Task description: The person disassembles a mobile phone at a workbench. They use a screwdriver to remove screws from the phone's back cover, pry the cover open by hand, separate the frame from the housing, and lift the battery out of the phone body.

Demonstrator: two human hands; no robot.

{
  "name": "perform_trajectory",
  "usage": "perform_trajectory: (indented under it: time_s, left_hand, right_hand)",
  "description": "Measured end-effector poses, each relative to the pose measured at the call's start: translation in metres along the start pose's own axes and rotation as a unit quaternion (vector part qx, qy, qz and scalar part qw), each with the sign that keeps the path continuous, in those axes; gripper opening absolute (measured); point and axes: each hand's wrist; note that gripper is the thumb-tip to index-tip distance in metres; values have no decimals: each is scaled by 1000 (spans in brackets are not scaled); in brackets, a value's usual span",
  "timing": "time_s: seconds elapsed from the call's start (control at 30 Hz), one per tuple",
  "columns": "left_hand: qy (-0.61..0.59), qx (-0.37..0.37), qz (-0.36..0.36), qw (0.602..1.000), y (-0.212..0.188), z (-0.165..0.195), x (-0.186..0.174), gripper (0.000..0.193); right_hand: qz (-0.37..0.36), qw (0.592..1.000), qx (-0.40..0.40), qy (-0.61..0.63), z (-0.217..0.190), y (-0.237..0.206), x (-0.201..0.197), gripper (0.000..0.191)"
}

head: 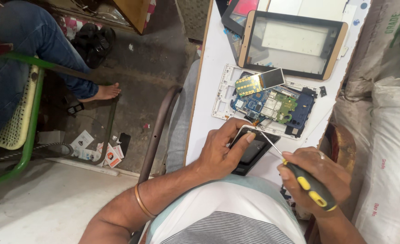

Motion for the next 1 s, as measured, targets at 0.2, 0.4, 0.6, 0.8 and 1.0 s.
perform_trajectory:
  time_s: [0.2, 0.4, 0.6, 0.8, 1.0]
  left_hand:
    - [-10, 1, -9, 1000, 0, 0, 0, 20]
    - [-35, -7, -17, 999, 1, -1, 0, 33]
    - [-38, -27, -8, 999, 5, -3, 1, 31]
    - [-40, -11, -7, 999, 5, -6, 1, 29]
    - [-10, -30, -11, 999, 3, -7, 1, 25]
  right_hand:
    - [20, 987, 116, 109, 7, -9, -5, 22]
    - [23, 979, 148, 136, 14, -10, -8, 23]
    - [15, 981, 155, 118, 14, -3, -7, 22]
    - [-19, 989, 136, 58, 8, 7, -4, 22]
    - [-35, 973, 187, 127, 15, 9, -15, 22]
Point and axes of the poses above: each hand's wrist, its own y-axis towards the middle knuckle, its own x-axis out of the palm, z = x × y, and after that the axes turned 8 degrees about -x, right-handed
